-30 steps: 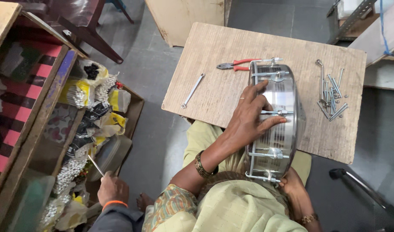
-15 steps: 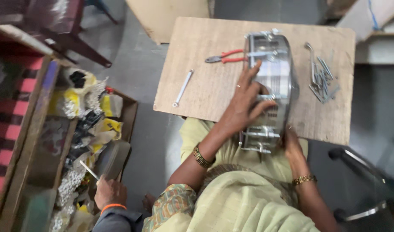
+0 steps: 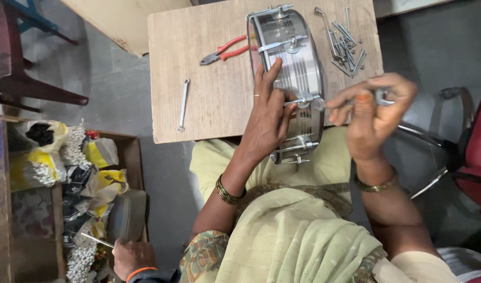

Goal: The person assembles a snare drum by attaching metal hardware to the shell, inserting and tightening multiple tension rods with a drum key and a wrench.

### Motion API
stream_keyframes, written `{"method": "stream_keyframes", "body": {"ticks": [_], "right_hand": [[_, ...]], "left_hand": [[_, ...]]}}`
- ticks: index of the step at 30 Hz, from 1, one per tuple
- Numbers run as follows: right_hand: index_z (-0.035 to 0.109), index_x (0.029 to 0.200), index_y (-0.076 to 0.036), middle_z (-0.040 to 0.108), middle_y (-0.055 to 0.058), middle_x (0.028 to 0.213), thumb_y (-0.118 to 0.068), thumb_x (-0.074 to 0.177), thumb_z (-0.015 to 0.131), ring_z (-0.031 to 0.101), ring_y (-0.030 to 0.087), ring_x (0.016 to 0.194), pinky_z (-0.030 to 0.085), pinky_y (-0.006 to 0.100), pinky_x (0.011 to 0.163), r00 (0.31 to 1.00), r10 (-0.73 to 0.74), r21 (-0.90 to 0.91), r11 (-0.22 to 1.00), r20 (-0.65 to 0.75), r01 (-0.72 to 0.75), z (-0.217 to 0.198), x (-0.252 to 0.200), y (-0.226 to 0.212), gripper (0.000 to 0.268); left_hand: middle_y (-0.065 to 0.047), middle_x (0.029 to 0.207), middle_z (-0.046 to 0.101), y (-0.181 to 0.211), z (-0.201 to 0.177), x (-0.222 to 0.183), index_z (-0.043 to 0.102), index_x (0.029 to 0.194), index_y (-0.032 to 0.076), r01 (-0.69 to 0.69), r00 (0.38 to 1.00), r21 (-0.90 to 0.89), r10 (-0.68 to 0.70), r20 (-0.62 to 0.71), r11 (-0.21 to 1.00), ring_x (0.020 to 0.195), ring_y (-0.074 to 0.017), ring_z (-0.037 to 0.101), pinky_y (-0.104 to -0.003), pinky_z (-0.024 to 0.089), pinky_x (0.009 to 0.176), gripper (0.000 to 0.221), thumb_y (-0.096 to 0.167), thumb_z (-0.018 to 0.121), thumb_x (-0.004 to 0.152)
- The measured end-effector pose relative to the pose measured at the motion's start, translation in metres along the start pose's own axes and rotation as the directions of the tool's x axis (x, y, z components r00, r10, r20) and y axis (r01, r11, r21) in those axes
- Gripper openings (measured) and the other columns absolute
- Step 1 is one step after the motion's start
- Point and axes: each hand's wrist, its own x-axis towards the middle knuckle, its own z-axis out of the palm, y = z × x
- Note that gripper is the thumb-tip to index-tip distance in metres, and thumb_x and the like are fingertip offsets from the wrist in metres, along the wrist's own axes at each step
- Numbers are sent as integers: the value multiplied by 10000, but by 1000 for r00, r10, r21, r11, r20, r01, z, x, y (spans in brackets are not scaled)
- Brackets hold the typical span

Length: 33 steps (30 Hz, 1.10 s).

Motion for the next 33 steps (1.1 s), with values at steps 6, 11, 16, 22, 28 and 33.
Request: {"method": "stream_keyframes", "body": {"ticks": [6,11,16,22,28,33], "right_hand": [[280,1282,-98,646,195,890,-127,1230,399,531,124,576,462,222,551,996,-90,-135,987,-2,89,18,-19,15,134],[292,1229,-84,630,207,866,-83,1151,403,512,138,580,447,246,555,946,-276,-280,907,168,315,26,-12,7,136],[422,1312,-72,568,78,669,-148,1138,438,399,84,415,341,213,384,811,575,-125,817,105,-563,13,57,-6,190],[404,1385,-72,606,89,737,-177,1172,468,457,82,469,383,212,463,855,508,-72,861,104,-503,5,47,-31,246],[318,1320,-117,613,148,858,-190,1244,427,564,122,592,430,189,486,999,-32,-194,981,-21,28,7,-22,-13,152],[353,1212,-91,644,205,865,-118,1110,449,585,157,617,486,270,545,936,-305,-249,906,176,342,21,-31,12,143]], "left_hand": [[-241,1684,235,-1,4,-4,519,1035,-16,-9,1000,-15,9,-6,1000,1597,-552,155,-608,302,1279,155,64,651,1042],[-243,1664,270,-1,-1,-3,506,1000,-15,-19,1000,-31,19,9,999,1583,-552,171,-615,285,1281,177,63,665,1020],[-225,1630,327,8,0,-11,540,1009,-9,-68,995,-54,71,72,996,1556,-550,204,-609,278,1277,197,96,706,988],[-203,1634,341,11,3,-11,563,1047,-1,-73,995,-73,77,66,995,1556,-536,269,-584,317,1283,181,110,700,1007],[-215,1646,322,11,-1,-8,560,1062,-7,-53,998,-65,55,23,996,1570,-526,253,-587,307,1297,185,102,701,1014],[-220,1651,306,10,-2,-7,544,1063,-10,-27,1000,-51,27,8,998,1579,-522,232,-589,299,1298,188,88,697,1015]]}}
